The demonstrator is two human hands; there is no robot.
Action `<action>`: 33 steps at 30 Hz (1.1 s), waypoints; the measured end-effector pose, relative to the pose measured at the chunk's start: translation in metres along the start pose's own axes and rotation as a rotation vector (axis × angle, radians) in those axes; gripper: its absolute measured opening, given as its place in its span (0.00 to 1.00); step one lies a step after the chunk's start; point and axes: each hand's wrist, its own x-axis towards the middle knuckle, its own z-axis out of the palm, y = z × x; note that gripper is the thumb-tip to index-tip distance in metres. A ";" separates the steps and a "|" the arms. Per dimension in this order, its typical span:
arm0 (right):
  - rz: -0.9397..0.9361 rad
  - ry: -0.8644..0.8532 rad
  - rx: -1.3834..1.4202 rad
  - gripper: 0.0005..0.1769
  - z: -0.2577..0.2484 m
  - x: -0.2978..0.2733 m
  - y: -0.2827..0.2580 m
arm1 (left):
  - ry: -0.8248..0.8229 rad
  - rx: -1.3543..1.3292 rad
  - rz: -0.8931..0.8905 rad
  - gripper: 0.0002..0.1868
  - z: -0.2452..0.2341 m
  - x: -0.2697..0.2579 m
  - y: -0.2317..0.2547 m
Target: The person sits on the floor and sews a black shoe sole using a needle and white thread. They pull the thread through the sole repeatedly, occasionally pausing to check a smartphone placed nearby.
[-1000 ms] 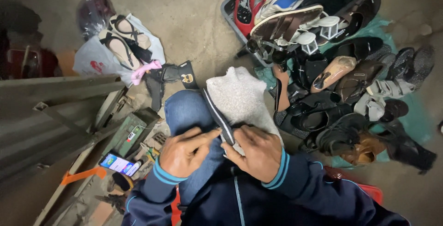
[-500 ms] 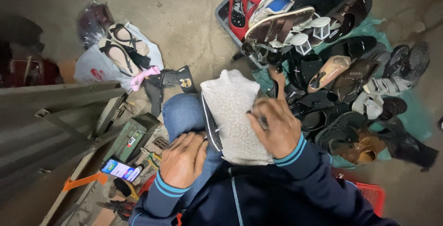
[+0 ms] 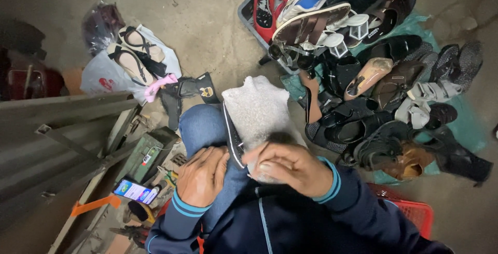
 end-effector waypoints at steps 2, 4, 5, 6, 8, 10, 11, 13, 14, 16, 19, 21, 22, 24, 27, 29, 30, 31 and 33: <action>0.059 -0.055 0.257 0.10 -0.001 0.004 0.004 | 0.006 0.012 0.008 0.12 0.001 0.002 0.001; 0.279 0.059 -0.239 0.14 0.005 0.015 0.013 | -0.005 0.050 -0.005 0.11 0.001 0.001 0.001; 0.279 0.059 -0.238 0.14 0.009 0.015 0.024 | -0.005 0.050 -0.005 0.11 0.000 0.002 0.003; 0.129 0.076 -0.380 0.12 0.013 0.016 0.035 | -0.013 0.044 0.003 0.11 -0.001 0.003 0.003; -0.026 0.079 -0.515 0.11 0.018 0.016 0.049 | -0.019 0.041 -0.001 0.10 -0.003 0.002 0.004; 0.073 -0.030 -0.583 0.12 0.019 0.015 0.052 | -0.027 0.053 -0.004 0.10 -0.003 0.000 0.003; 0.071 -0.032 -0.583 0.12 0.017 0.014 0.046 | -0.026 0.054 -0.006 0.10 -0.005 0.001 0.002; 0.038 -0.050 -0.603 0.19 0.014 0.011 0.032 | -0.047 -0.015 0.009 0.15 -0.007 0.001 0.002; 0.040 -0.052 -0.603 0.19 0.013 0.008 0.029 | -0.048 -0.017 0.007 0.15 -0.008 -0.002 -0.002; -0.028 -0.002 -0.691 0.21 0.011 0.004 0.023 | -0.094 -0.062 0.001 0.20 -0.009 -0.008 -0.009; -0.045 0.074 -0.691 0.20 0.014 0.006 0.022 | -0.180 0.169 -0.298 0.28 0.007 -0.028 -0.017; -0.007 0.076 -0.681 0.24 0.012 0.004 0.025 | -0.180 0.230 -0.442 0.32 0.002 -0.050 -0.031; 0.034 0.077 -0.672 0.29 0.011 0.003 0.027 | -0.179 0.288 -0.586 0.39 0.000 -0.061 -0.038; 0.031 0.052 -0.682 0.26 0.001 -0.003 0.035 | -0.240 0.291 -0.651 0.44 -0.004 -0.087 -0.055; 0.023 0.020 -0.635 0.13 -0.009 -0.004 0.032 | -0.233 0.289 -0.735 0.43 -0.005 -0.094 -0.046; 0.022 0.014 -0.583 0.14 -0.009 -0.001 0.020 | -0.165 0.283 -0.750 0.37 0.001 -0.086 -0.033; 0.047 0.063 -0.442 0.17 -0.007 -0.001 0.012 | -0.075 0.128 -0.728 0.30 0.006 -0.081 -0.029; 0.077 0.114 -0.302 0.24 -0.005 -0.001 0.003 | 0.013 -0.028 -0.697 0.27 0.011 -0.074 -0.025; 0.030 0.112 -0.206 0.21 -0.006 -0.001 0.000 | 0.066 -0.288 -0.673 0.23 0.012 -0.069 -0.015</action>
